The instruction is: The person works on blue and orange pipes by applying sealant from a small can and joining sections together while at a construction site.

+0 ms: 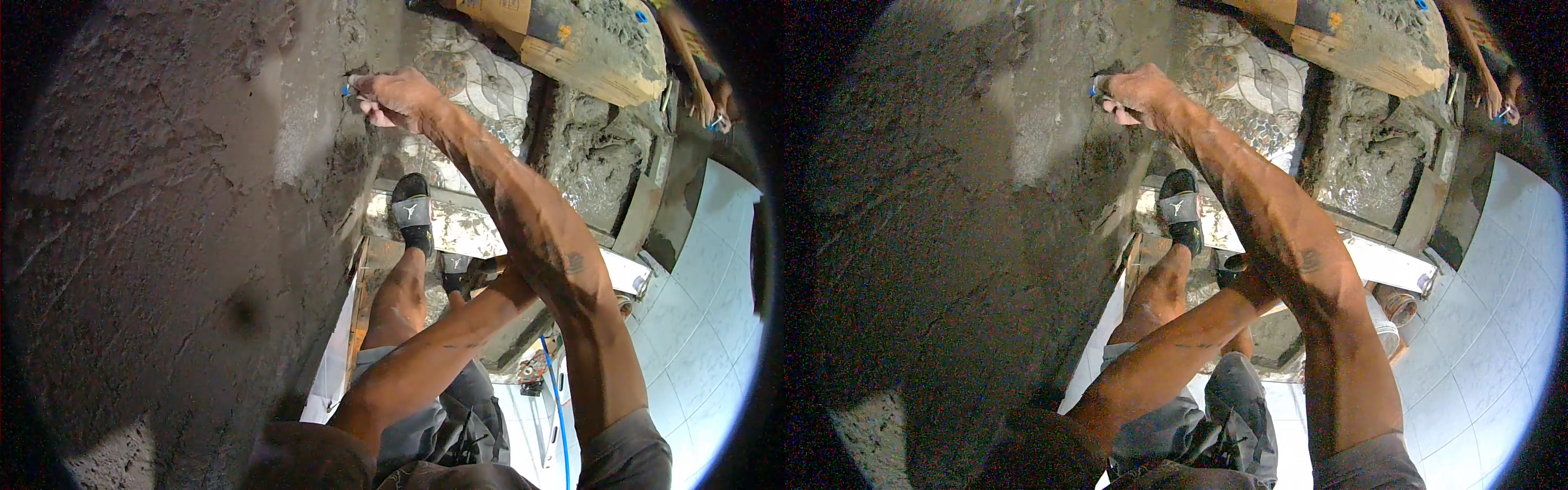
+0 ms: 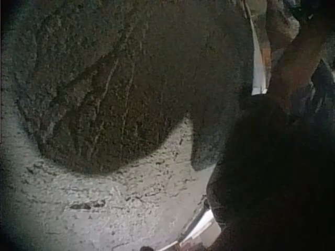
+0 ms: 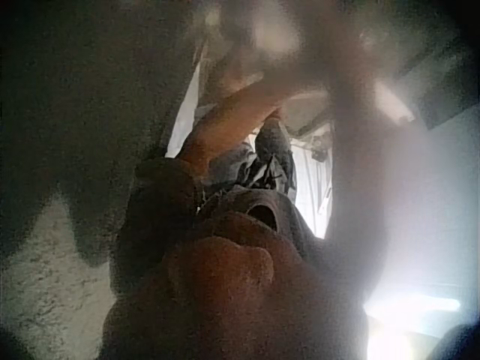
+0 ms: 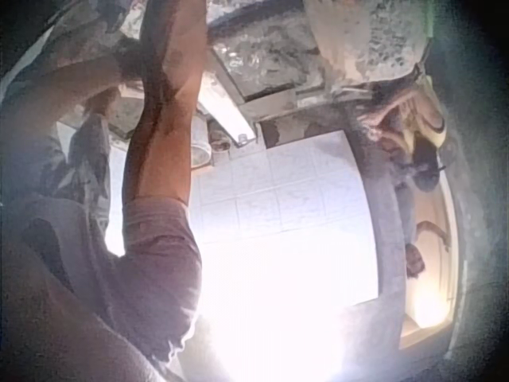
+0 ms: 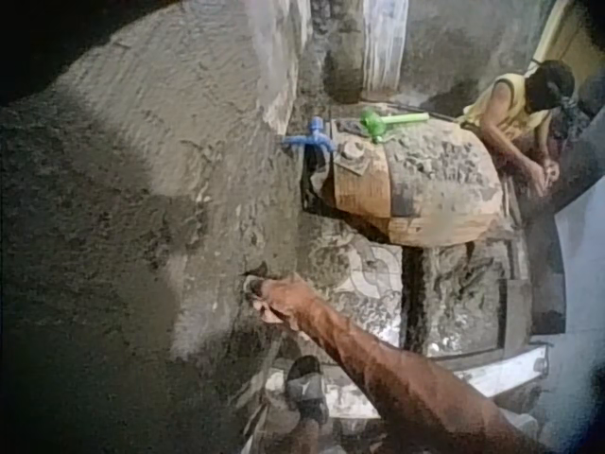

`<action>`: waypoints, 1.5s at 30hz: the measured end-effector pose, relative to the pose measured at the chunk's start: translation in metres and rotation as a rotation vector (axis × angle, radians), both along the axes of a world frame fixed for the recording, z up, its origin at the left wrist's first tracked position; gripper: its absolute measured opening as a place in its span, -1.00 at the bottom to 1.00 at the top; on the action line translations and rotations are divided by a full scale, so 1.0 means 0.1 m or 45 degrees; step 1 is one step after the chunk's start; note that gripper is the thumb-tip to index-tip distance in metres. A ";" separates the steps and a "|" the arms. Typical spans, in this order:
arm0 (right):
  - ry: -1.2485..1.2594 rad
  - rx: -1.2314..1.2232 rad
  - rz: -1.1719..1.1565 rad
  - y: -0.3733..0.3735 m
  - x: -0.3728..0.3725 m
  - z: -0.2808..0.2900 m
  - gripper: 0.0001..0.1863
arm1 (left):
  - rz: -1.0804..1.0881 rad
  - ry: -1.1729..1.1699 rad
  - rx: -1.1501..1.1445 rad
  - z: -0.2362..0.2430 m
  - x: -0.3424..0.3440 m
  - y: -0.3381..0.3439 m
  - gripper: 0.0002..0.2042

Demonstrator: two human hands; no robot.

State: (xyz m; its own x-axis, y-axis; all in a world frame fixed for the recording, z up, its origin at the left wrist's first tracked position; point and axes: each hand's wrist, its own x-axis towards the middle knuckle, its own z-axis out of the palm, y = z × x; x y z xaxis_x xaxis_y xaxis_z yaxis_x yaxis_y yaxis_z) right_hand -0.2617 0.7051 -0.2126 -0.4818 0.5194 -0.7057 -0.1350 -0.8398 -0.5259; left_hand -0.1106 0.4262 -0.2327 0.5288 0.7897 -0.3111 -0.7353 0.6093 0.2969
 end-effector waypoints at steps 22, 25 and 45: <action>0.075 -0.112 -0.055 0.01 0.01 0.11 -0.88 | -0.028 -0.045 -0.038 -0.04 -0.03 0.00 -0.76; 0.053 -0.084 -0.146 -0.02 -0.03 0.12 -0.85 | -0.029 -0.040 -0.046 -0.04 -0.06 -0.02 -0.76; -0.007 -0.013 -0.130 -0.01 -0.01 0.17 -0.92 | -0.031 -0.011 -0.069 -0.03 -0.12 -0.01 -0.76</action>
